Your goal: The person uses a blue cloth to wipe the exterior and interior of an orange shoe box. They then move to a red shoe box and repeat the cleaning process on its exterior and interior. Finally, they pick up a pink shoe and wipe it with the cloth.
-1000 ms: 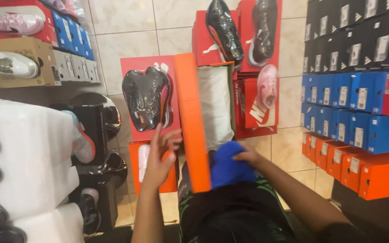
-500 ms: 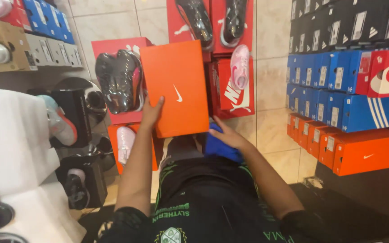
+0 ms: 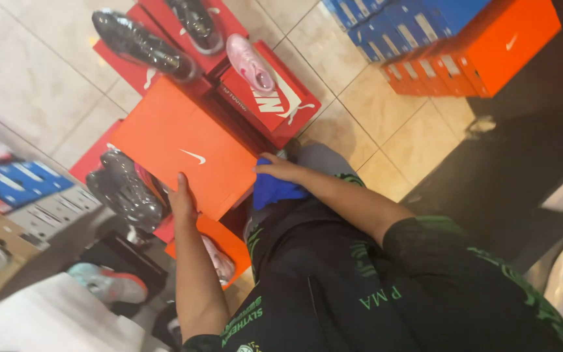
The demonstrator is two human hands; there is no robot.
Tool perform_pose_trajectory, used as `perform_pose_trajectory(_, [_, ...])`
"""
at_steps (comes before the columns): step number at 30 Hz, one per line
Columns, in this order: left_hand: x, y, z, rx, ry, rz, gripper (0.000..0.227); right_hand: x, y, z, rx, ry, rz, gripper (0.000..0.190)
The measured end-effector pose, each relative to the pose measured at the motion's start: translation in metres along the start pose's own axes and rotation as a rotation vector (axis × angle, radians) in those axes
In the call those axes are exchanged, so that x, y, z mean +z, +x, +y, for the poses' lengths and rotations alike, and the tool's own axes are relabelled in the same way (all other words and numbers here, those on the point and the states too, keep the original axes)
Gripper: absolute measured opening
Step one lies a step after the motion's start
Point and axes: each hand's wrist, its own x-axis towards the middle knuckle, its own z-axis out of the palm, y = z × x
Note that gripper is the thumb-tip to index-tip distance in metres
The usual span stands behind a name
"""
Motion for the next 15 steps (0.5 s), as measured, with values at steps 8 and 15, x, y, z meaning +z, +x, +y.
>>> perform_pose_trajectory(8, [0.002,-0.11,0.034,0.105,0.064,-0.083,0.103,0.004,-0.082,-0.005,-0.094,0.136,0.136,0.104])
perform_pose_trajectory(15, [-0.006,-0.067,-0.03,0.266,0.155,-0.245,0.096,-0.025,-0.24,0.019,-0.077,0.222,0.25,0.1])
